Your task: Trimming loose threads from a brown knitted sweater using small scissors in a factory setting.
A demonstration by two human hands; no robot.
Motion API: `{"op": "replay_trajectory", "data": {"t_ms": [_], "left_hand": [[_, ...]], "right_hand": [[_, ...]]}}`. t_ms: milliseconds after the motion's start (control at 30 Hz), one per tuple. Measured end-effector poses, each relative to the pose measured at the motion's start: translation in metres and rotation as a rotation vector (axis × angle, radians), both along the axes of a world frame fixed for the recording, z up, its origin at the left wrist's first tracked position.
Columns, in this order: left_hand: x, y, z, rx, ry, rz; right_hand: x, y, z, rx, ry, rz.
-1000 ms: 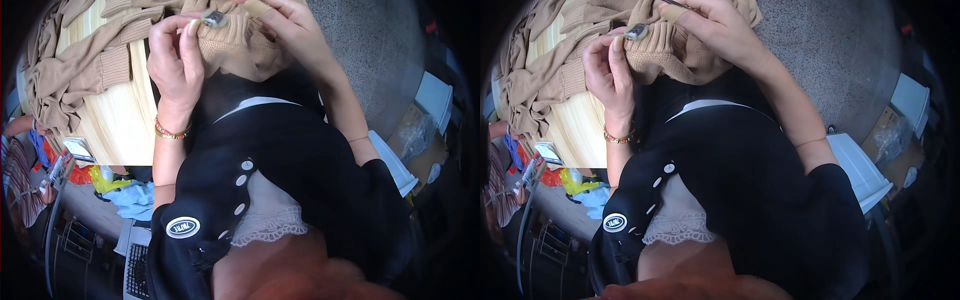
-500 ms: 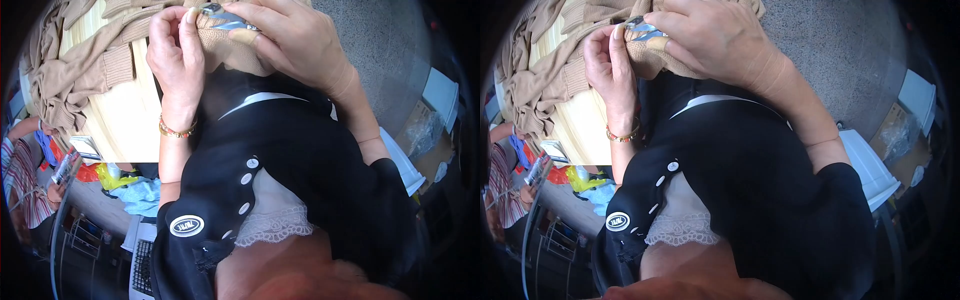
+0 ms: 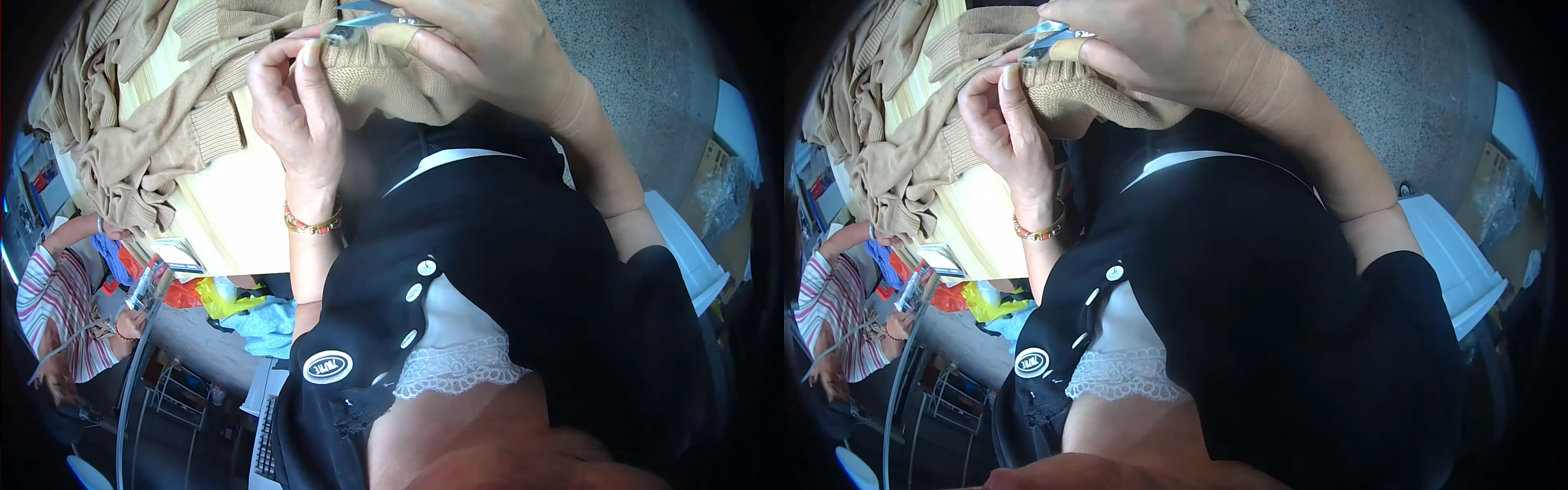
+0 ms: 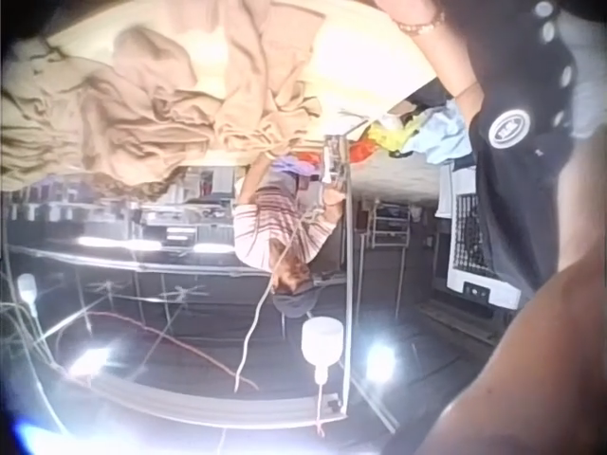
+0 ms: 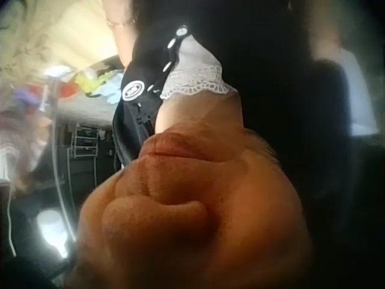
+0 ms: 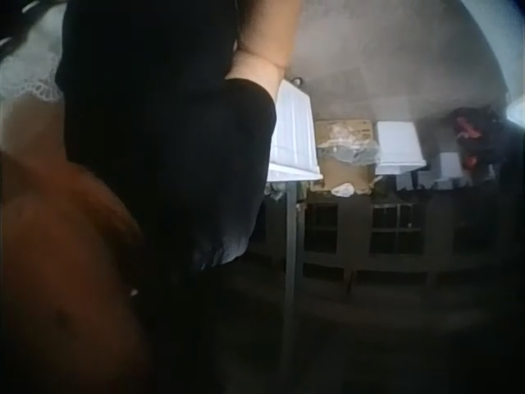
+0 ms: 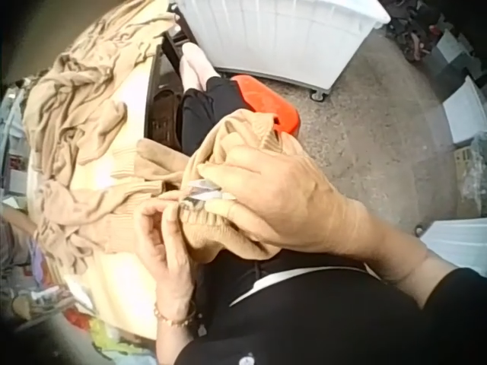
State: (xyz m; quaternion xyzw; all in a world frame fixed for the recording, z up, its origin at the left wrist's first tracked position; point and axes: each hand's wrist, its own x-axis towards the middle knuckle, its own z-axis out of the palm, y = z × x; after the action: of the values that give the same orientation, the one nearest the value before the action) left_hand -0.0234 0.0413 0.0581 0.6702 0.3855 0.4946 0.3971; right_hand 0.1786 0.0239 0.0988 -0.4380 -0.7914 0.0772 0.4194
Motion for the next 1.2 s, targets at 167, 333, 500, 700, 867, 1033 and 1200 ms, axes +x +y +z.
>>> {"op": "replay_trajectory", "data": {"t_ms": [167, 333, 500, 700, 867, 1033, 1200], "left_hand": [[-0.002, 0.0, 0.003, -0.034, 0.131, 0.108], [-0.001, 0.003, 0.001, 0.022, 0.21, 0.121], [0.0, 0.004, 0.001, -0.032, 0.037, 0.069], [-0.005, 0.003, -0.004, -0.06, -0.061, -0.096], [-0.003, 0.005, -0.008, -0.038, -0.114, -0.113], [-0.004, 0.008, -0.011, -0.022, -0.112, -0.036], [-0.004, 0.006, -0.011, -0.018, -0.039, 0.047]], "right_hand": [[-0.003, 0.002, -0.01, 0.224, -0.066, 0.073], [-0.007, -0.004, -0.009, 0.16, -0.074, 0.093], [-0.007, -0.004, -0.008, 0.102, -0.159, 0.022], [-0.005, -0.003, -0.015, 0.1, -0.132, 0.014], [0.0, -0.007, 0.01, -0.164, 0.023, 0.047], [-0.001, -0.007, 0.001, -0.312, 0.141, 0.059], [-0.005, -0.002, -0.019, 0.05, 0.083, 0.137]]}}
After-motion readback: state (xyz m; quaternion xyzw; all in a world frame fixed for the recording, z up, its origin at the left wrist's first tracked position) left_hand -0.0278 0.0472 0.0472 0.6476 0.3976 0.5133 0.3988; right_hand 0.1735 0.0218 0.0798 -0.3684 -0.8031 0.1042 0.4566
